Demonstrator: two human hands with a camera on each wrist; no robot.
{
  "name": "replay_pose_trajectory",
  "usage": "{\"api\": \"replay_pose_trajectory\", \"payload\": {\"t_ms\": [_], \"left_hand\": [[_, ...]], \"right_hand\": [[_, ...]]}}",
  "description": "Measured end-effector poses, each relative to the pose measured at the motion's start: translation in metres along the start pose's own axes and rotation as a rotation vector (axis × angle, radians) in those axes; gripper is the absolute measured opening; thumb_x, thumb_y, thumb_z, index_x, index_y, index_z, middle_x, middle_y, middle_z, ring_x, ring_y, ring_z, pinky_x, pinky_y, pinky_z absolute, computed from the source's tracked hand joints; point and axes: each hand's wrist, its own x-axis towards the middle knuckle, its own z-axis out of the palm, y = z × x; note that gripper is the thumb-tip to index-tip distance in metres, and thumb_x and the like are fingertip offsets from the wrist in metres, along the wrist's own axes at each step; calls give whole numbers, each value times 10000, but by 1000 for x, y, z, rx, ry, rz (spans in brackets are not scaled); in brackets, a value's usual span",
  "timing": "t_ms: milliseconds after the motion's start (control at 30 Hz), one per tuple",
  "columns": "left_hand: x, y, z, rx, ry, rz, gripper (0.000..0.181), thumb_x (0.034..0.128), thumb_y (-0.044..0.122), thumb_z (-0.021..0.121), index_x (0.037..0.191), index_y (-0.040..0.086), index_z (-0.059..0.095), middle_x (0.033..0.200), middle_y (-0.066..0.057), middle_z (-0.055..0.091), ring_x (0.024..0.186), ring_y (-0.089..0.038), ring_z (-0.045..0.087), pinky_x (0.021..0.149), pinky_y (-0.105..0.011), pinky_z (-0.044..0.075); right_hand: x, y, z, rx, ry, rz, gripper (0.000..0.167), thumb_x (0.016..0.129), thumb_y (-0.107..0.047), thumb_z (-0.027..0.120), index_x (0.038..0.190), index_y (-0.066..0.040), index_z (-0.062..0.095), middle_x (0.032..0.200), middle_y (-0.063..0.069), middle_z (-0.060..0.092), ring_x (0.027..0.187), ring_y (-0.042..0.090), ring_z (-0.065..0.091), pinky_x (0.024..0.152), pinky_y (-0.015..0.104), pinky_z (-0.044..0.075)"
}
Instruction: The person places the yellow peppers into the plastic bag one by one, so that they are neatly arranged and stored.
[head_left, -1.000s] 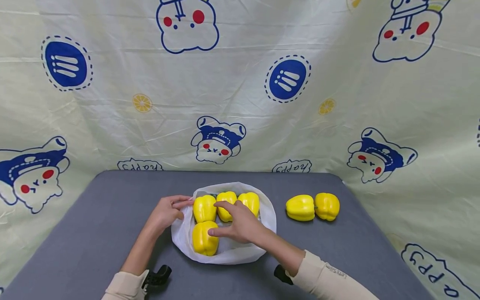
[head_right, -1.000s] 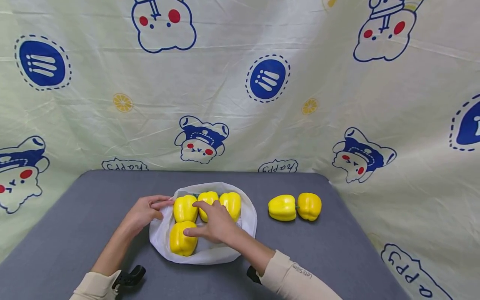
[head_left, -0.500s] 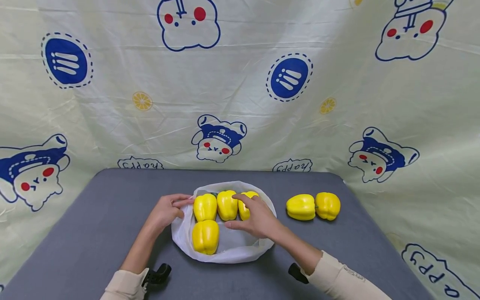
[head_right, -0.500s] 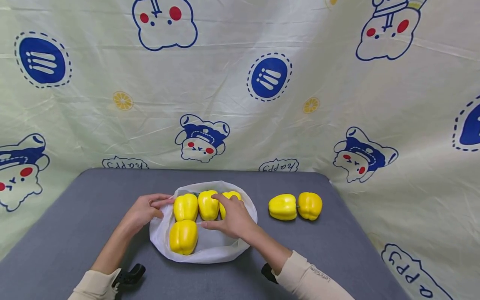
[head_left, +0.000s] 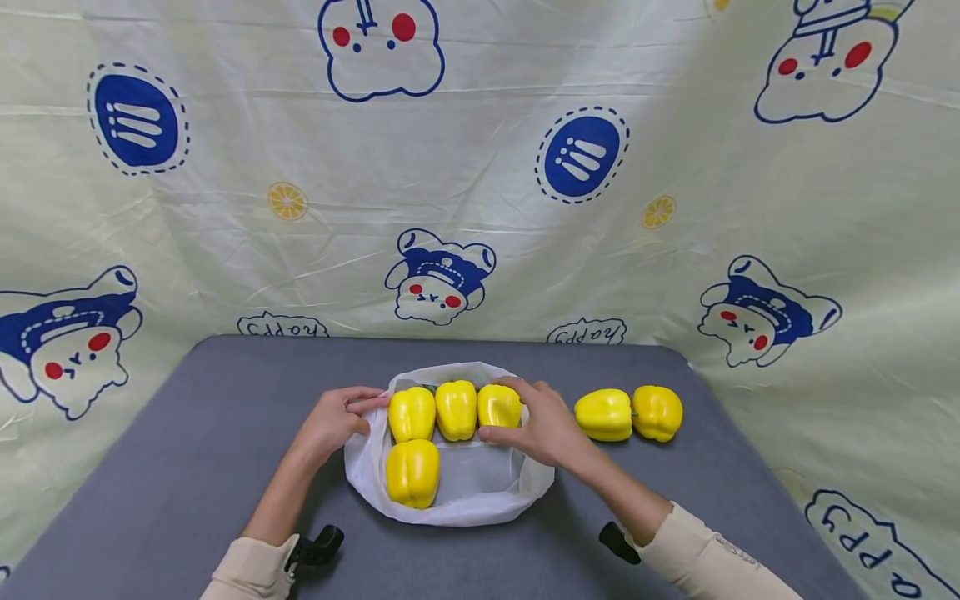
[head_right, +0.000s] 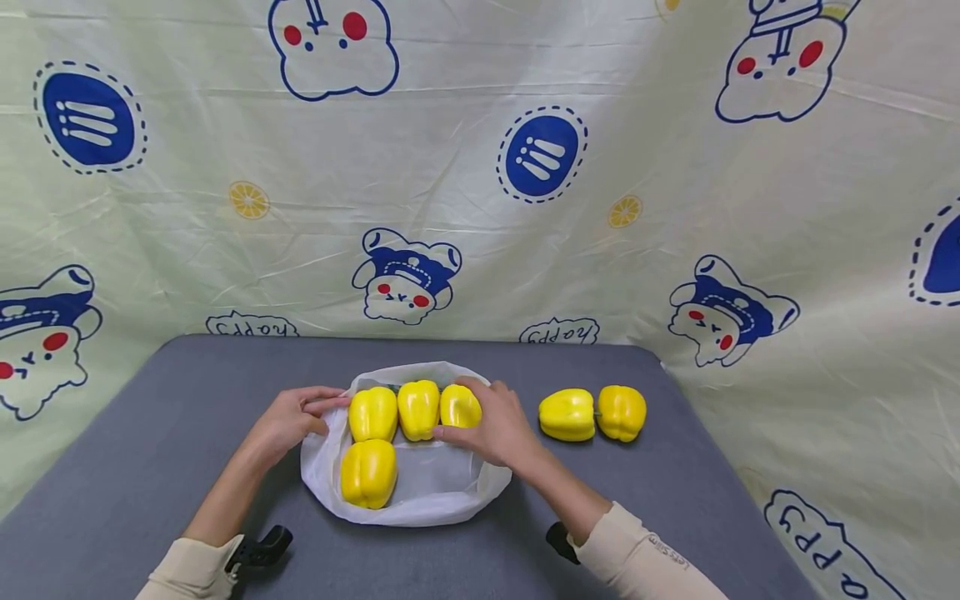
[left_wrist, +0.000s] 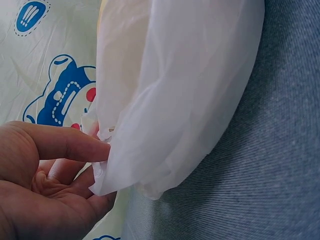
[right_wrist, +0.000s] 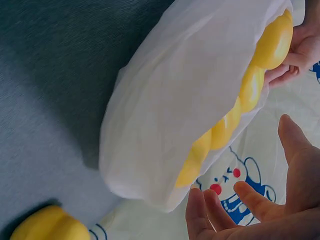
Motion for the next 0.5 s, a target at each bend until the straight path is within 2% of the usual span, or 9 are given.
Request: {"api": "replay_pose_trajectory", "payload": {"t_ms": [200, 500], "left_hand": [[0, 0, 0, -1, -2, 4, 588, 794, -140, 571, 1347, 46, 643, 1257, -82, 728, 1400, -360, 471, 1152, -581, 371], [0, 1, 0, -4, 2, 4, 587, 792, -150, 573, 1340, 47, 647, 1257, -83, 728, 1395, -357, 481, 1146, -580, 380]], "right_hand": [[-1, 15, -10, -27, 30, -3, 813, 802, -533, 790, 1482, -187, 509, 1405, 170, 574, 1234, 393, 521, 970, 602, 497], [-3, 36, -25, -85, 108, -11, 796, 805, -500, 801, 1457, -137, 524, 1366, 211, 585, 1221, 430, 512, 923, 585, 479]]}}
